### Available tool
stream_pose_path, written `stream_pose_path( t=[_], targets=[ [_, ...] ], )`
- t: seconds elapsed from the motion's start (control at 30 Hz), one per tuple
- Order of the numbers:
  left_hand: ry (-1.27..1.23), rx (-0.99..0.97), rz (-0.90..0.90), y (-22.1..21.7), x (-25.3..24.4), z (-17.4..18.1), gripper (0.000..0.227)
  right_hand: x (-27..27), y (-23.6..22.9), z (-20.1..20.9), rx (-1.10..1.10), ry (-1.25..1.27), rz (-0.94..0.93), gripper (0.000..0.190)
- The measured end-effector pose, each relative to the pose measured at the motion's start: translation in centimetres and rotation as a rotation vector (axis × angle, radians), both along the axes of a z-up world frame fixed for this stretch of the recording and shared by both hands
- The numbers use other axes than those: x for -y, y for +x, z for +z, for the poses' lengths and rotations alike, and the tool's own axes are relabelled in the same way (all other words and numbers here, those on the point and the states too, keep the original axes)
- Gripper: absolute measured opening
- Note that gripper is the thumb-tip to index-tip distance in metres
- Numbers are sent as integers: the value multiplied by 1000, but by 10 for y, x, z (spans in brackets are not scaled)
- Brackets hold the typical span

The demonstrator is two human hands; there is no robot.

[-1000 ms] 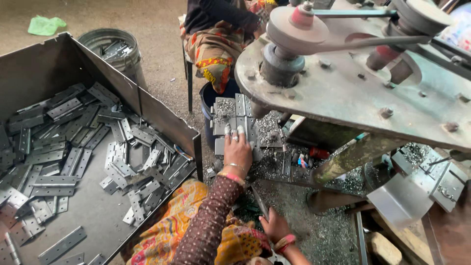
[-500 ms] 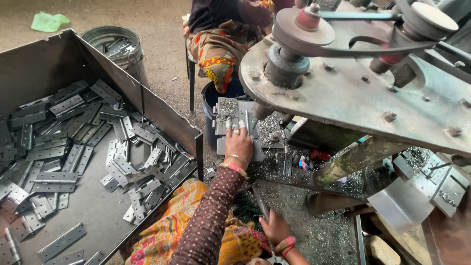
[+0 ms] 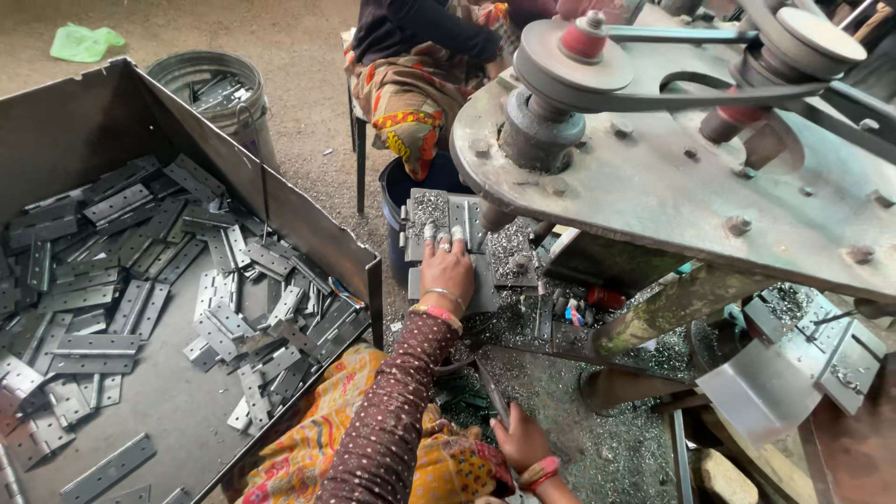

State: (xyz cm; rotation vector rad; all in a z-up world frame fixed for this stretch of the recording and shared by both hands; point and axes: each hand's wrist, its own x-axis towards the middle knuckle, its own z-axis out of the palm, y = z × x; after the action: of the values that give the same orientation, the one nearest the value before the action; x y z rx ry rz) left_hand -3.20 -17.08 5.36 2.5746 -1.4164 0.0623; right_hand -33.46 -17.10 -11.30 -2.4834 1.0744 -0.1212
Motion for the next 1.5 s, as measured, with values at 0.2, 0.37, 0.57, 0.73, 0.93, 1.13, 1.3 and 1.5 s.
stream_pose_path(
  t=[0.2,0.37,0.57,0.73,0.93,1.13,1.3,1.5],
  targets=[
    [0,132,-34,0,-6,1,27,10,5,16,-313,315,-19,44],
    [76,108,-117,-49,-52,15,27,21,15,90,-98,53,-7,45],
    [-493,370,-50,-105,-105,9,33,12,33,114,-221,-12,78,46],
    [-584,94,-281,-84,-96,9,17,15,28,118,-219,28,56,43],
    [-541,422,-76,-64,-63,5,11,12,32,125,-250,55,70,44],
    [-158,228,36,-46,-59,-10,60,12,37,134,-326,100,57,47],
    [-101,167,72,-67,-77,-6,60,12,33,125,-269,51,80,53],
    [-125,126,5,-68,-56,-3,45,18,26,101,-241,8,78,50]
  ],
)
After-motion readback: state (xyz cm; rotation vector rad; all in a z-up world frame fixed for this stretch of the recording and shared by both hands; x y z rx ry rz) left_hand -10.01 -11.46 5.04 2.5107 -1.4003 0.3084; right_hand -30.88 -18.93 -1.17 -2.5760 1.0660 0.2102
